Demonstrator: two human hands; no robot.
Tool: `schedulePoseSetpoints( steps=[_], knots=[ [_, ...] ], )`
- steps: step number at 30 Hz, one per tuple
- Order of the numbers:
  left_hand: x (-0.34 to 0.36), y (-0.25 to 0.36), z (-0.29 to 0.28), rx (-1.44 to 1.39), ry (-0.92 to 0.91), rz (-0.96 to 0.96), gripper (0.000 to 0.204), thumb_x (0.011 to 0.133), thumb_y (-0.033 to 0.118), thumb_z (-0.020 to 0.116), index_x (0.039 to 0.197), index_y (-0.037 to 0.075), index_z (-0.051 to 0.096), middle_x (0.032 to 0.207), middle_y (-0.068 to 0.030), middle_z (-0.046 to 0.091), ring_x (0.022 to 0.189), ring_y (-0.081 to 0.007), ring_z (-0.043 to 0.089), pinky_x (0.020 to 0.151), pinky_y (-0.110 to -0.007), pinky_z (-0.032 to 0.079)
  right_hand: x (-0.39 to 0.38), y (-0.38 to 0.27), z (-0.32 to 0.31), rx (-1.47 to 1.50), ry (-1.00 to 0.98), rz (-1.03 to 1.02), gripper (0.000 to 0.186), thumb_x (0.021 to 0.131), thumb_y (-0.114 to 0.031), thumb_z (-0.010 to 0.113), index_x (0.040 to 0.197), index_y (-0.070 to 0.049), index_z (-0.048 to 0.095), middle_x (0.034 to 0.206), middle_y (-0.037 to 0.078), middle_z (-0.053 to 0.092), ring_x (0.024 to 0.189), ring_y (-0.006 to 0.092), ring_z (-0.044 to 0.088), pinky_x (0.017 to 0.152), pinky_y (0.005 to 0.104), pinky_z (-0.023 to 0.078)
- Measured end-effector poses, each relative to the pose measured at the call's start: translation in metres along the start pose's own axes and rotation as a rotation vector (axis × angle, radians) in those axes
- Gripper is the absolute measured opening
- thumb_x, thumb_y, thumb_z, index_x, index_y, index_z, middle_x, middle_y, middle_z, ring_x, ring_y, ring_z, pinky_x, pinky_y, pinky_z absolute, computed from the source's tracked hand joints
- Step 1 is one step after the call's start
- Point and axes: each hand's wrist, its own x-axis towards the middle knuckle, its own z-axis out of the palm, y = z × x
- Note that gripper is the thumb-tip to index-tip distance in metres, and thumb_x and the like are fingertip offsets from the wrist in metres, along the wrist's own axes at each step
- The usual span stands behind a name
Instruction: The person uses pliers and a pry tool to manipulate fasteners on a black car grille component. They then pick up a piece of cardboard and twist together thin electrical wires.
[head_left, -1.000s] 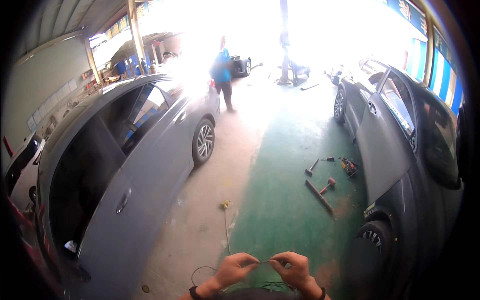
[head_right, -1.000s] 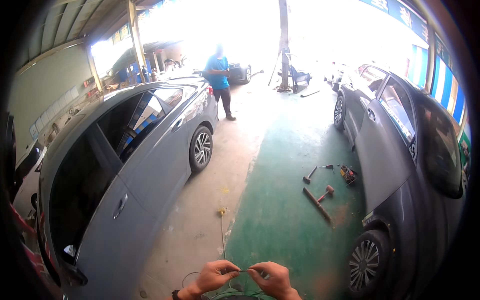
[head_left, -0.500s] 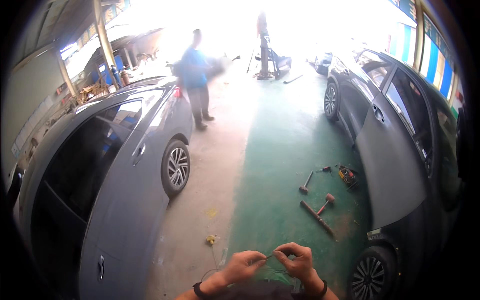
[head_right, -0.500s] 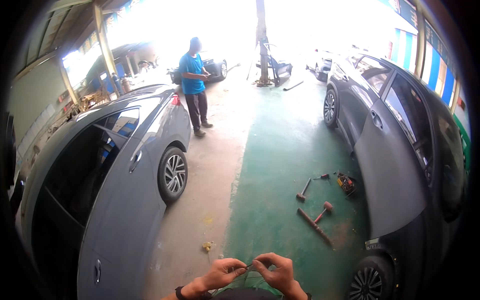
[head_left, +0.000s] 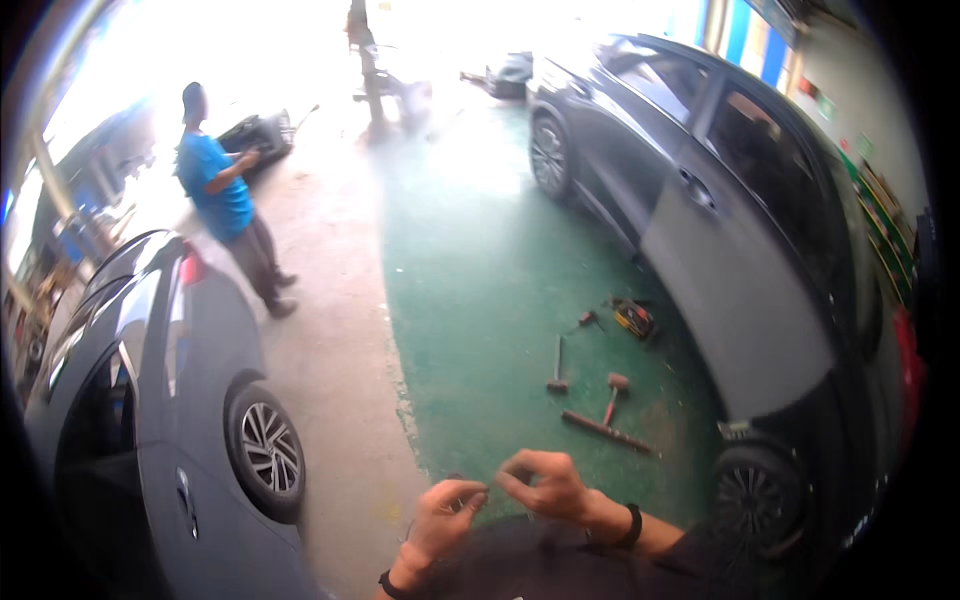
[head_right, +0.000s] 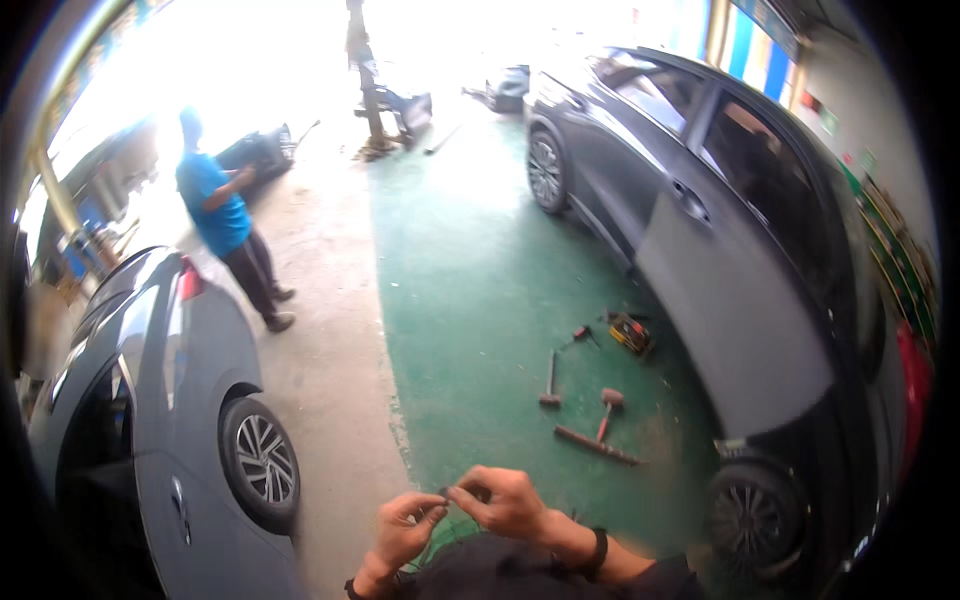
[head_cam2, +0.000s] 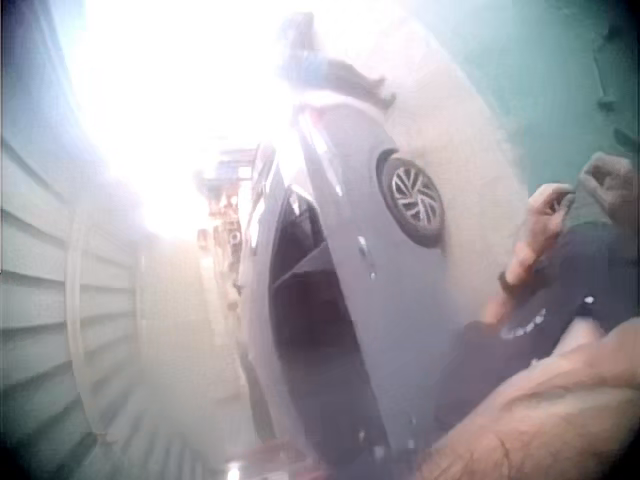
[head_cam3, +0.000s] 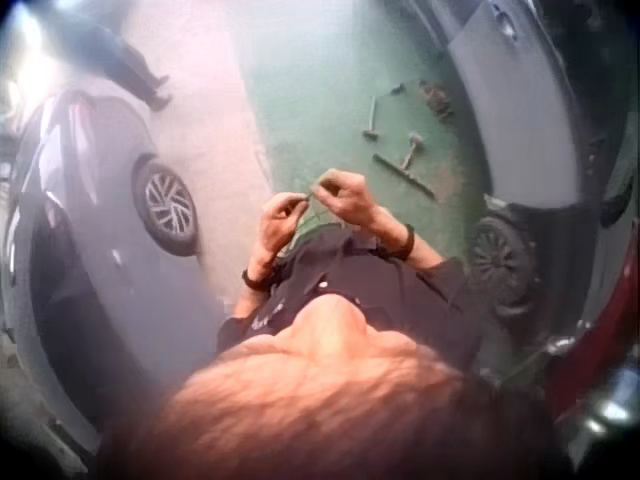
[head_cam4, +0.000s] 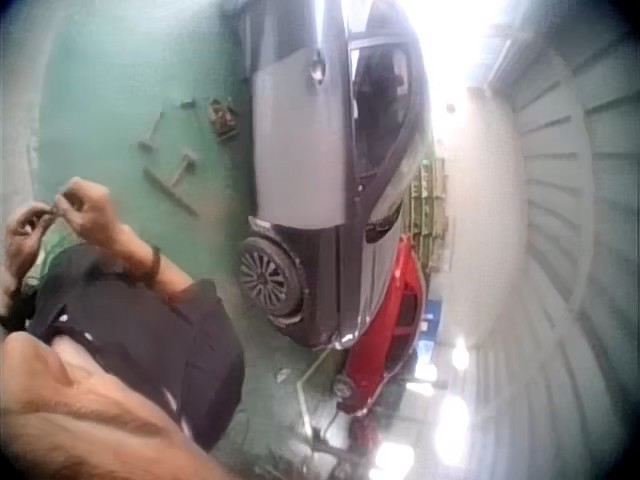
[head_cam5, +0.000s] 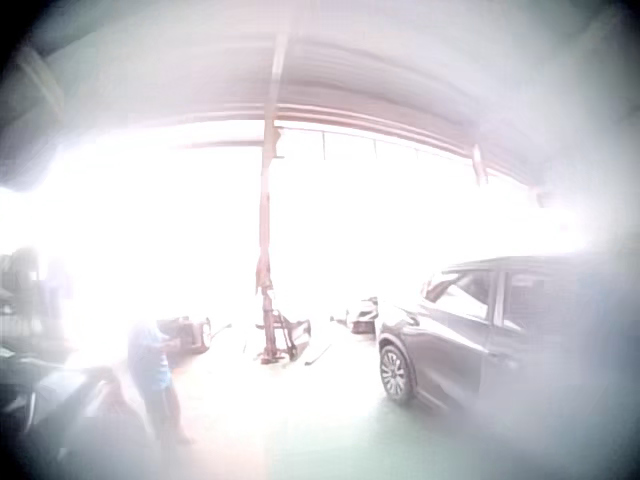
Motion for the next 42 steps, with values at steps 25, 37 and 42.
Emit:
schedulePoseSetpoints(
  steps=[25,37,42],
  knots=[
    [0.587,-0.104,-0.252,0.014,-0.078,-0.074,0.006,0.085,-0.001,0.071,0.088,-0.003,0.066,0.075,-0.0067,0.064,0.07,-0.0112,0.059,0.067,-0.026,0.047,0.64,0.11,0.051,0.249,0.095,-0.109,0.012,0.085,-0.013,0.071,0.083,-0.003,0.064,0.071,0.013,0.062,0.066,0.0322,0.062,0.059,0.0413,0.048],
    [0.862,-0.19,-0.345,-0.009,-0.276,0.004,0.008,0.088,-0.003,0.063,0.095,-0.003,0.066,0.083,-0.0104,0.067,0.077,-0.0157,0.063,0.072,-0.027,0.049,0.894,0.183,0.076,0.126,0.282,-0.129,0.012,0.085,-0.012,0.07,0.091,-0.003,0.064,0.078,0.014,0.064,0.073,0.0357,0.063,0.063,0.0424,0.049],
    [0.981,-0.191,-0.399,0.157,-0.38,0.118,0.016,0.079,-0.003,0.072,0.095,0.001,0.071,0.08,-0.0108,0.067,0.069,-0.0202,0.064,0.063,-0.031,0.05,1.0,0.184,0.081,0.047,0.299,-0.059,0.017,0.083,-0.002,0.075,0.099,-0.002,0.07,0.086,0.012,0.071,0.069,0.0196,0.069,0.061,0.0304,0.054]
  ],
)
